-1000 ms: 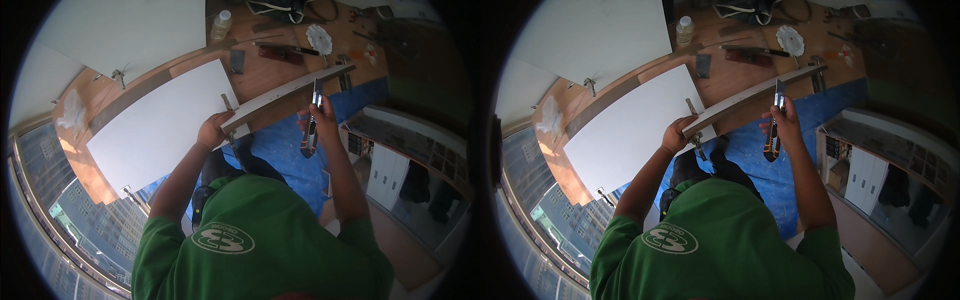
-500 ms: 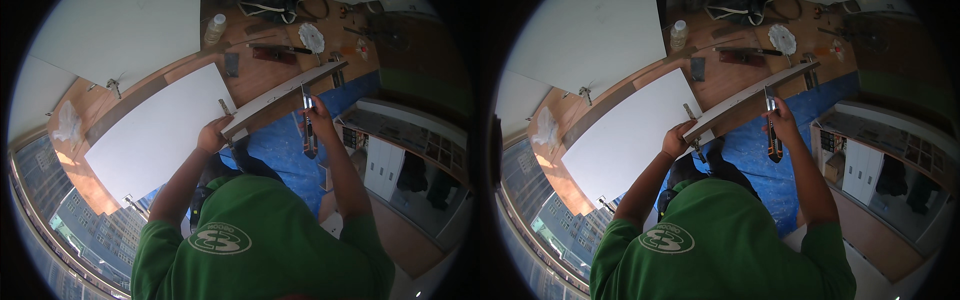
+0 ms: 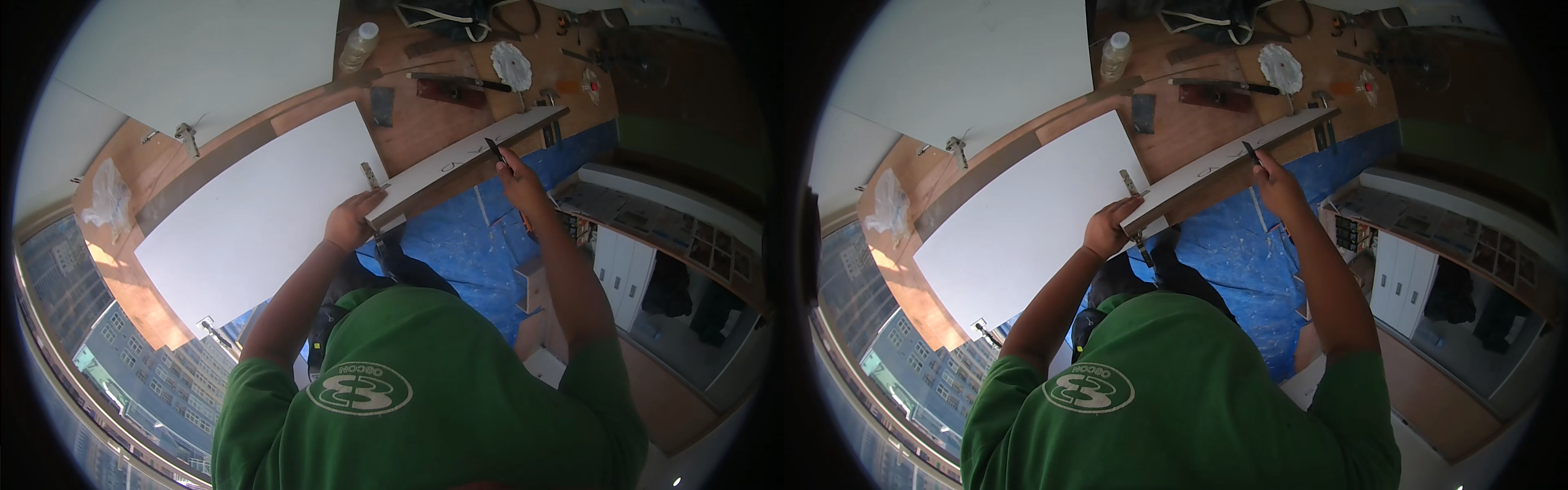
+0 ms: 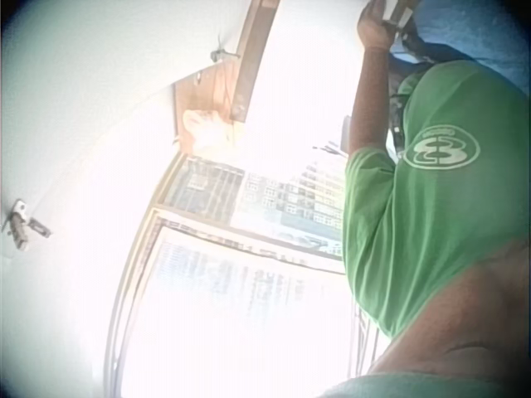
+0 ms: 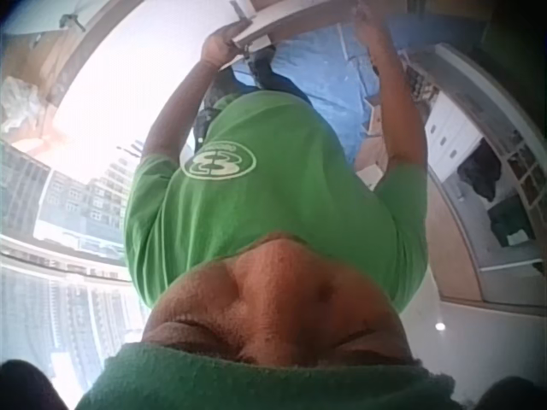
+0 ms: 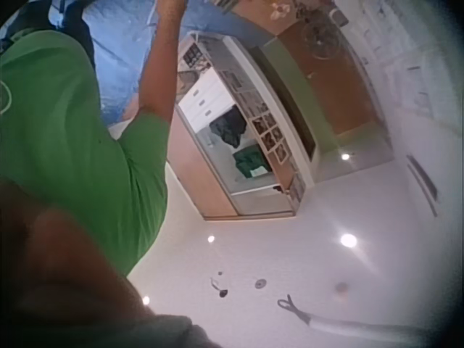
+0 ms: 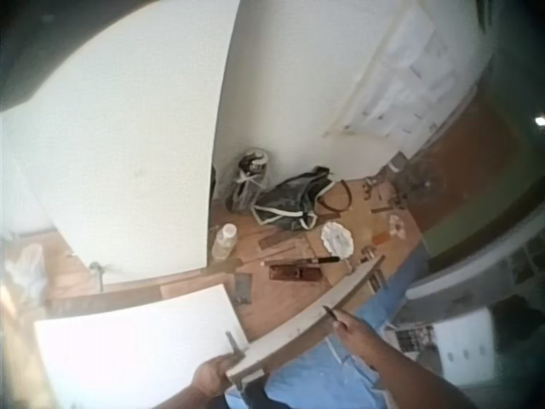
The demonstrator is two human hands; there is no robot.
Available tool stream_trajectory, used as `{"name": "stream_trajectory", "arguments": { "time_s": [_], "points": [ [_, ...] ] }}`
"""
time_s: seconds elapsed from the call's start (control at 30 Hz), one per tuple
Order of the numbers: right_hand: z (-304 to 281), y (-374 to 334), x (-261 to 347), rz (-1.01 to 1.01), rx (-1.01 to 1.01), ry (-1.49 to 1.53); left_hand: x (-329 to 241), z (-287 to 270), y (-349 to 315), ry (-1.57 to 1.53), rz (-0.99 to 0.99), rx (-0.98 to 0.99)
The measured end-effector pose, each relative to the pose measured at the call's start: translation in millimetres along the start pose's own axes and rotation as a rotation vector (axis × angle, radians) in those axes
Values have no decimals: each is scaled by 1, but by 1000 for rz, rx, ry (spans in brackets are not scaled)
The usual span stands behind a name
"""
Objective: The person uses a chisel and utility knife to carve and trim the edge of a white cabinet door, then sands the surface with a sanding block. The work is performed on a workbench with tools and materials visible nearby.
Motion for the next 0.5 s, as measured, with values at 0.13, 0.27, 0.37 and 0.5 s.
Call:
{"name": "stream_trajectory", "arguments": {
  "time_s": [0.13,0.27,0.37,0.5],
  "points": [
    [-1,6,-3,-51,-25,-157,-1,2,-3,50,-10,11],
    [0,10,-16,-135,-85,-380,-1,2,-3,50,-28,24],
    [1,10,-15,-135,-108,-478,-4,0,-2,26,-29,29],
    [-1,13,-9,-40,-119,-573,-6,-3,-3,33,-49,42]
  ]
}}
Point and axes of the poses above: each hand's wrist, its own y-axis towards the middle knuckle, its own z-axis out of the palm, x = y × z, the point moved 3 cm from there along y, towards the middle knuckle, and after that the axes turned 6 degrees about x, right-handed, at the moved point
